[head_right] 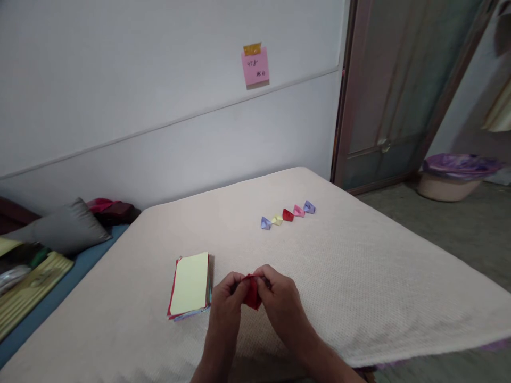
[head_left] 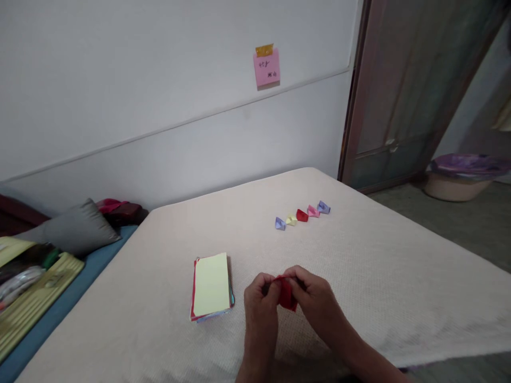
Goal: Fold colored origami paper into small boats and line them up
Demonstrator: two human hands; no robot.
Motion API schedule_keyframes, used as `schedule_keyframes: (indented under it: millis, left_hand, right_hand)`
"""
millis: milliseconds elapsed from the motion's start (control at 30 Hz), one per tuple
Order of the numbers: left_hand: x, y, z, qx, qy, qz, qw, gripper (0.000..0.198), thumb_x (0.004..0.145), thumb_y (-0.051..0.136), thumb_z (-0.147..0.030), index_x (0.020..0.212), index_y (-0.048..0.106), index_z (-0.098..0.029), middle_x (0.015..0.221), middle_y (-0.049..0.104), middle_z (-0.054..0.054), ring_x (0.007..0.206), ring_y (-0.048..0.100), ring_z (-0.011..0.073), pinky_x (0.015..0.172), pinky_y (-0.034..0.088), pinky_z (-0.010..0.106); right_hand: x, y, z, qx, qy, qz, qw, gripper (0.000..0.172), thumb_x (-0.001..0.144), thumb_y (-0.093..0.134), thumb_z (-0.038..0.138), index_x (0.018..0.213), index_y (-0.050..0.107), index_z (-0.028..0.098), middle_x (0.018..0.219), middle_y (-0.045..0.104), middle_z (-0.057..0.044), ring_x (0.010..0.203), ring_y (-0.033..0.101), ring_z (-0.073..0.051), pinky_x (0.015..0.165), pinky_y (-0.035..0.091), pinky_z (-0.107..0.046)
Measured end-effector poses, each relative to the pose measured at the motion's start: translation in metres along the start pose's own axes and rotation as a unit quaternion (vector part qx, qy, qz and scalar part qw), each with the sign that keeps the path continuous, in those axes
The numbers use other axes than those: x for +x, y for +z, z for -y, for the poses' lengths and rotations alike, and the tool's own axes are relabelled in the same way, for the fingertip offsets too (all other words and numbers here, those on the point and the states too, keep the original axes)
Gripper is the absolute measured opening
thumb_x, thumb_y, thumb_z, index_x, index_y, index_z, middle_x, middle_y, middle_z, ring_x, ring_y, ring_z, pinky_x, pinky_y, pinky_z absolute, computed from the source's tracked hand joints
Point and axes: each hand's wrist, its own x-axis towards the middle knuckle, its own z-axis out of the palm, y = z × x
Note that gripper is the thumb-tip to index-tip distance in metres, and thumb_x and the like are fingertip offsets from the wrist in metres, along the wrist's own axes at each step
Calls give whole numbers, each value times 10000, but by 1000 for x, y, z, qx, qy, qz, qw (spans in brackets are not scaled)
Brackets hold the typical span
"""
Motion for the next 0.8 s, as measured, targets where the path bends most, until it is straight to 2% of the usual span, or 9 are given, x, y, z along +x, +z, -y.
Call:
schedule_keyframes:
  millis: [233,433,633,800]
  left_hand:
    - [0,0,4,-9,-7,-7,1000,180,789,536,-223,624,571,-160,586,510,-20,585,438,113,546,349,224]
    - [4,-2,8,-30,-42,-17,999,192,769,563,-257,607,575,-154,573,523,-18,563,439,106,532,348,224]
    - [5,-6,9,-22,-52,12,998,177,740,581,-244,591,587,-147,544,518,-22,528,422,96,506,316,221]
    - [6,-7,4,4,-53,34,998,190,711,596,-254,554,583,-149,514,508,-19,515,411,101,501,302,224]
  right_hand:
    - [0,1,3,25,15,9,1000,185,838,441,193,699,563,194,604,600,15,562,534,-135,541,405,-237]
    - [1,0,8,53,17,6,998,155,820,484,210,702,581,190,608,614,20,560,551,-126,538,413,-226]
    - [2,-3,7,51,6,-2,999,154,799,480,201,728,616,186,639,645,2,585,573,-141,551,440,-241]
    - [4,-6,5,6,-34,0,999,189,769,448,140,758,628,196,687,651,-4,605,573,-146,560,441,-253]
